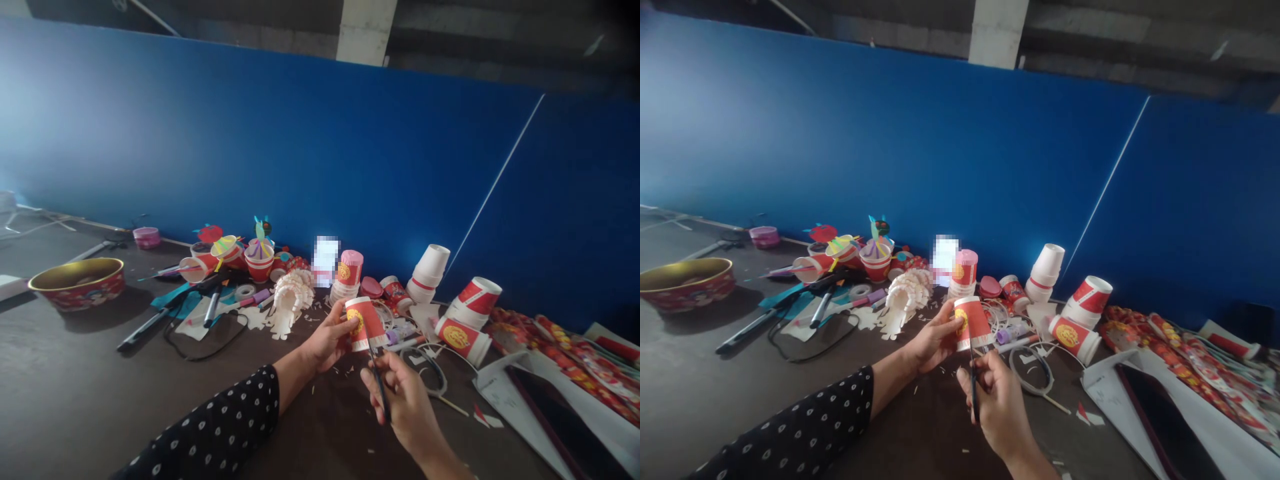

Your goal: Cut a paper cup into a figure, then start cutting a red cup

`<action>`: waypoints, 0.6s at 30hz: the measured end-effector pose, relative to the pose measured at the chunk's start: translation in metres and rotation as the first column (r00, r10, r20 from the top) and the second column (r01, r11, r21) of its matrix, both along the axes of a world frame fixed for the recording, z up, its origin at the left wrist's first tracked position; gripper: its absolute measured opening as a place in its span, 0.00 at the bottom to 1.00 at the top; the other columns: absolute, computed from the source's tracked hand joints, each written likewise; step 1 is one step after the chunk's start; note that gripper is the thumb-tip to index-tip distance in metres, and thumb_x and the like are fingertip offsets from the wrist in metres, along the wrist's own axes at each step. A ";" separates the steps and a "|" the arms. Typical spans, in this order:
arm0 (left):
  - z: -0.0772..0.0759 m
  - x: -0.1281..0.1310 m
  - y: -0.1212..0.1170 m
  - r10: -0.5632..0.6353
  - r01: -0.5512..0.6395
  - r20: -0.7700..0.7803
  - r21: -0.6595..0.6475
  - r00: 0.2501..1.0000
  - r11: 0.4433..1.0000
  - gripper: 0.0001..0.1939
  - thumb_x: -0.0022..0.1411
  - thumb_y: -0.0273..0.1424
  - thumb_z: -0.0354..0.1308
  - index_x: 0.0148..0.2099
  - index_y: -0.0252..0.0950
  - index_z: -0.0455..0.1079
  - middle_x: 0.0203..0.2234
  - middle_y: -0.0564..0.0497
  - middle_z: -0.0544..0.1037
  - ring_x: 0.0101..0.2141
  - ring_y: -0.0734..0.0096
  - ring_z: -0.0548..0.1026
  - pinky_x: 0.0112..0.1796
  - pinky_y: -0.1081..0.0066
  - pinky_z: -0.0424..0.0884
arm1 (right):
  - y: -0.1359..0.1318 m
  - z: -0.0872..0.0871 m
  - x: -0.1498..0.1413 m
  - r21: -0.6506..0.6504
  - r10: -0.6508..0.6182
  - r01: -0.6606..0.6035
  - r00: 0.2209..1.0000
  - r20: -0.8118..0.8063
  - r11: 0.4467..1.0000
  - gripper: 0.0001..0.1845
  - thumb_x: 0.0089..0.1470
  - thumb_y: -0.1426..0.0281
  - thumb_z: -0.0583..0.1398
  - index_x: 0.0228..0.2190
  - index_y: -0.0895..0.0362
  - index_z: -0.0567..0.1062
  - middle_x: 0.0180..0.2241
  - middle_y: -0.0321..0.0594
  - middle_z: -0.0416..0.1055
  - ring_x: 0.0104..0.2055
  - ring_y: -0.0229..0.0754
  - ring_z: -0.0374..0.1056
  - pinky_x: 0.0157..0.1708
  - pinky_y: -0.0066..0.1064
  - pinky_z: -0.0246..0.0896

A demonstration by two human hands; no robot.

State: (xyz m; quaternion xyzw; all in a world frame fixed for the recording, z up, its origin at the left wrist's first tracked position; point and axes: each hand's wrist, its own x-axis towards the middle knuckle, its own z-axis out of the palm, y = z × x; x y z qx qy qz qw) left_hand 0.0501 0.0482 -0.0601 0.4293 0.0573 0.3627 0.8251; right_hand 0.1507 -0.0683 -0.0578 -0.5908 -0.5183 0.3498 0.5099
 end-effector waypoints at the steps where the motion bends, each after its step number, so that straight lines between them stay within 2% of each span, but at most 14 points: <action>1: 0.000 0.000 0.000 -0.006 0.006 -0.001 -0.002 1.000 1.000 0.18 0.54 0.31 0.57 0.47 0.41 0.60 0.38 0.48 0.70 0.35 0.68 0.73 0.35 0.67 0.70 | 0.000 0.000 0.000 0.000 -0.003 0.003 1.000 -0.002 1.000 0.17 0.47 0.57 0.60 0.29 0.57 0.64 0.13 0.26 0.61 0.11 0.29 0.54 0.11 0.20 0.50; 8: 0.002 0.000 -0.003 -0.005 0.005 -0.013 -0.004 1.000 1.000 0.18 0.55 0.29 0.56 0.47 0.41 0.58 0.39 0.47 0.70 0.37 0.65 0.72 0.39 0.62 0.68 | -0.001 0.002 -0.001 -0.002 0.001 -0.001 1.000 -0.014 1.000 0.17 0.47 0.57 0.60 0.30 0.58 0.64 0.13 0.25 0.60 0.11 0.28 0.54 0.12 0.19 0.49; 18: 0.003 0.000 -0.005 -0.010 0.010 -0.025 0.018 1.000 1.000 0.18 0.54 0.29 0.57 0.48 0.40 0.59 0.41 0.46 0.70 0.39 0.63 0.72 0.39 0.61 0.68 | -0.001 0.003 0.001 0.004 0.005 -0.005 1.000 0.008 1.000 0.17 0.48 0.56 0.59 0.30 0.58 0.65 0.13 0.25 0.60 0.11 0.28 0.53 0.11 0.19 0.49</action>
